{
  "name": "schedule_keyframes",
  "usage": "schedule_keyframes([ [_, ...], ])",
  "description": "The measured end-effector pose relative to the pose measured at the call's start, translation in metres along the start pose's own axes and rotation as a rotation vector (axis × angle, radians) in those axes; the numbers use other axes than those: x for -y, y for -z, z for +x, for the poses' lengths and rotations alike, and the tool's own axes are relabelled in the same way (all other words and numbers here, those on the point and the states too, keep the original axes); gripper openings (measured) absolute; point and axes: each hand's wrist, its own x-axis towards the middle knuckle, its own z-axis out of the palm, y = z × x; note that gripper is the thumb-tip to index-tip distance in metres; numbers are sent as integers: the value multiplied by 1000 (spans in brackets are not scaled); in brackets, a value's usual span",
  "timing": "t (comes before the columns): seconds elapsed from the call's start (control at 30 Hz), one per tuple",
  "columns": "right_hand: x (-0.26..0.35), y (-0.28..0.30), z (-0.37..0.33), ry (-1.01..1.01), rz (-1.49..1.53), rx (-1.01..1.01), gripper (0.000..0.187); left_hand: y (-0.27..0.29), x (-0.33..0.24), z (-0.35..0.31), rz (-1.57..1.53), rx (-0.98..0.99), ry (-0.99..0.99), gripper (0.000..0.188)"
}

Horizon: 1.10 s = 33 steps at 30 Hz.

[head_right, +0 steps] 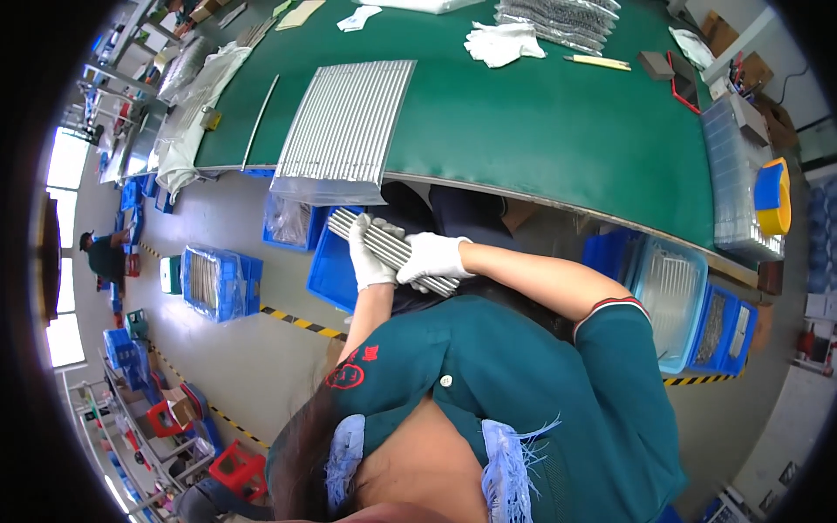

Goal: Sorting, cleaning, and packing bundles of thin metal pins into plastic bags at a manufacturing workbench.

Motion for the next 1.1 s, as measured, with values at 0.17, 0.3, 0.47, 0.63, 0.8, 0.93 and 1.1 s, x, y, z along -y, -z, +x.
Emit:
schedule_keyframes([
  [0.17, -8, 22, -28, -264, 373, 130, 17, 11, -4, 15, 82, 98, -131, 46],
  [0.3, -17, 39, -49, -437, 444, 169, 16, 25, -15, 3, 1151, 233, -461, 47],
  [0.47, -14, 43, -34, -591, 344, 296, 16, 8, 1, -10, 1682, 1117, -931, 46],
  [0.63, -3, 46, -21, -557, 161, 201, 26, 9, 10, 8, 1799, 1090, -747, 26],
  [0.8, 48, 43, -58, -262, 42, 19, 48, 12, 14, 2, 1518, 891, -843, 28],
  [0.93, 62, 26, -69, 181, -590, -301, 43, 12, 14, -19, 1381, 694, -577, 28],
  [1.1, 49, 20, -48, 479, -762, -402, 35, 37, 28, -5, 1388, 706, -614, 36],
])
